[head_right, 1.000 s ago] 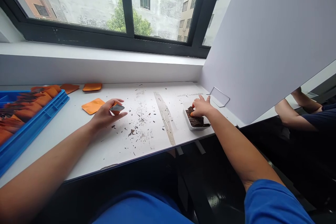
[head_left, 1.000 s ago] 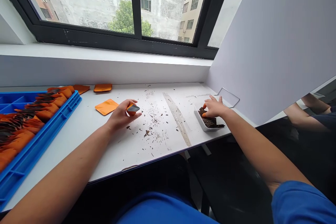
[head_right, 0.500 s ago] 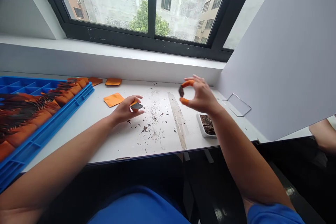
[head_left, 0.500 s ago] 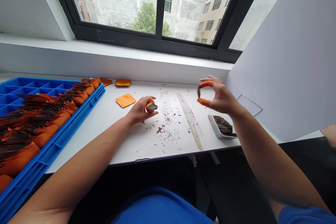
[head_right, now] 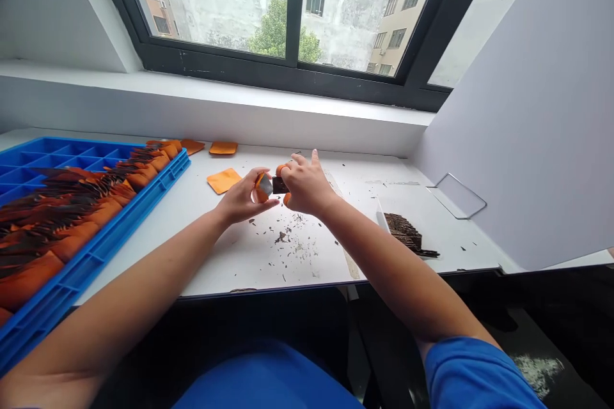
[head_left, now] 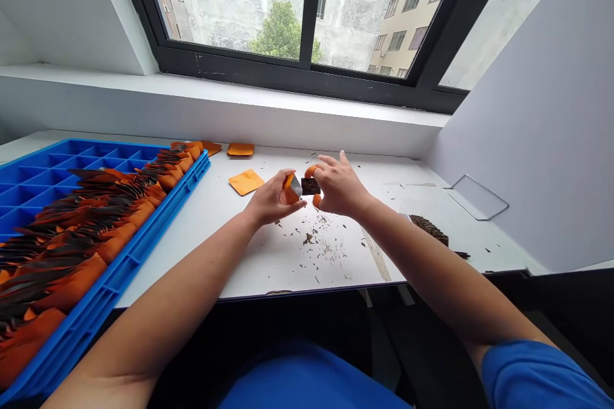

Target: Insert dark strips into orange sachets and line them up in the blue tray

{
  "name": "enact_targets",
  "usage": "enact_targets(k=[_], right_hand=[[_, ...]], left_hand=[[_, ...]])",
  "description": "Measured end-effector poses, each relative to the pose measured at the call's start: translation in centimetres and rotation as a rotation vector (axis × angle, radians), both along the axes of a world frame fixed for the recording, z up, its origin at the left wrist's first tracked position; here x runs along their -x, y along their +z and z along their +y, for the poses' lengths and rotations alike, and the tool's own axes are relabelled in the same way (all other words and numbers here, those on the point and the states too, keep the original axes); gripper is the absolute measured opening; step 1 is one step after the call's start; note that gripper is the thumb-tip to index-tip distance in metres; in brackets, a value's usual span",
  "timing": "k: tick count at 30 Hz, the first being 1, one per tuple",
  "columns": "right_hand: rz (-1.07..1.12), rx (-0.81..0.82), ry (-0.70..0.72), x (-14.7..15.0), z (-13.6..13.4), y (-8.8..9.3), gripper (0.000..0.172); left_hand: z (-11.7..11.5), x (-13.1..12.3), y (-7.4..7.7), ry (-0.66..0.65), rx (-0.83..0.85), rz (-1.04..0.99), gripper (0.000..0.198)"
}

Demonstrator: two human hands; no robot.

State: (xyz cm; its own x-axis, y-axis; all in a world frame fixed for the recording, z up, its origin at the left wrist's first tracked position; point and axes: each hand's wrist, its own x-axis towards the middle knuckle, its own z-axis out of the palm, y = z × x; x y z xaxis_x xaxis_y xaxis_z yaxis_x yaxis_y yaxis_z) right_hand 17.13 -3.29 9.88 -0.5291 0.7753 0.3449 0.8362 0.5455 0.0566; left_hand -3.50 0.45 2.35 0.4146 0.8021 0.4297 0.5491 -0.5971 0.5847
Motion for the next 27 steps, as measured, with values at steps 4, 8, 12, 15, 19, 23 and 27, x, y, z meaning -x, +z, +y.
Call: enact_targets(k=[4, 8, 12, 15, 19, 23, 27], right_hand=[[0.08, -0.008, 0.04, 0.2, -0.5, -0.1, 0.045], [0.014, -0.013, 0.019, 0.6, -0.6, -0.1, 0.042], [-0.06, -0.002, 0.004, 0.6, -0.3, -0.3, 0.039], [-0.099, 0.005, -0.025, 0.5, -0.1, -0.3, 0.037], [-0.171, 0.01, -0.06, 0.8, -0.3, -0.2, 0.033], [-0.206, 0.062, -0.128, 1.7, -1.2, 0.1, 0.028], [-0.251, 0.069, -0.193, 2.2, -1.9, 0.5, 0.026]], left_hand=[[-0.1, 0.1, 0.3, -0.025, 0.022, 0.084, 0.066], [0.0, -0.1, 0.0, -0.038, 0.005, 0.103, 0.073], [0.3, 0.0, -0.4, 0.021, -0.002, 0.125, 0.093], [0.4, 0.1, -0.5, 0.047, -0.024, 0.122, 0.099], [0.6, 0.0, -0.7, 0.047, -0.069, 0.165, 0.103], [0.7, -0.3, -0.8, 0.042, -0.092, 0.247, 0.106], [0.5, -0.5, -0.8, 0.025, -0.117, 0.229, 0.104]])
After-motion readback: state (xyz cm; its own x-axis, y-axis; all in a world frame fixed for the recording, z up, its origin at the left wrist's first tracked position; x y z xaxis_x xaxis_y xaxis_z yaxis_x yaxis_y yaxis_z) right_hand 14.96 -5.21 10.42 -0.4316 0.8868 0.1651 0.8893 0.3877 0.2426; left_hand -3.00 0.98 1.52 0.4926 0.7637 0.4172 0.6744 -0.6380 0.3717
